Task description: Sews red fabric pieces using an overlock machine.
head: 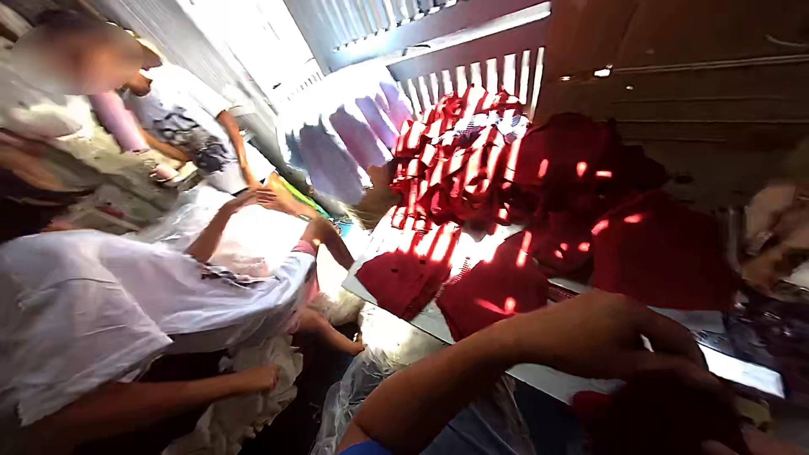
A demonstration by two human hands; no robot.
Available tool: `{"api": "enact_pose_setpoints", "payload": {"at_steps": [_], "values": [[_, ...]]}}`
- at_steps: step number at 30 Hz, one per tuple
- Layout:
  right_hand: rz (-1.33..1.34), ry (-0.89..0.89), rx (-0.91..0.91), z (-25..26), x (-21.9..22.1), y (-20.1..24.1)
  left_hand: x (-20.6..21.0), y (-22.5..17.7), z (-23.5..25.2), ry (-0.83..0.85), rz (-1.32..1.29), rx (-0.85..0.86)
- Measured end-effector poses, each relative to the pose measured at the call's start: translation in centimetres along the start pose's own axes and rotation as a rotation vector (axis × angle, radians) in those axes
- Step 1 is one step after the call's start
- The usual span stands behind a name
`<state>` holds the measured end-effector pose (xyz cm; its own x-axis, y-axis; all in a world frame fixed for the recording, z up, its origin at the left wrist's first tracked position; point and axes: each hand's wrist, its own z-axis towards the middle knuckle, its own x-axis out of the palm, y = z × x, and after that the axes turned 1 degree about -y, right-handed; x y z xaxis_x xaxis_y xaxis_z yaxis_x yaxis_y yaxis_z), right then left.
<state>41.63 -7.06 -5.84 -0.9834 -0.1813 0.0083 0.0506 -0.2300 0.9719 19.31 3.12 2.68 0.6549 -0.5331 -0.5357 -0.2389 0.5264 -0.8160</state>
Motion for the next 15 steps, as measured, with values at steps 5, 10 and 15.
{"api": "enact_pose_setpoints", "payload": {"at_steps": [5,10,15], "values": [[-0.074,-0.280,0.090,0.6,2.4,-3.1,0.6,3.0,1.2,-0.065,0.240,-0.207],[-0.031,-0.328,0.162,0.0,2.6,-3.7,1.1,4.0,1.7,-0.097,0.269,-0.209],[-0.030,-0.362,0.162,-0.7,2.3,-4.0,1.4,3.8,1.8,-0.089,0.262,-0.195]]}}
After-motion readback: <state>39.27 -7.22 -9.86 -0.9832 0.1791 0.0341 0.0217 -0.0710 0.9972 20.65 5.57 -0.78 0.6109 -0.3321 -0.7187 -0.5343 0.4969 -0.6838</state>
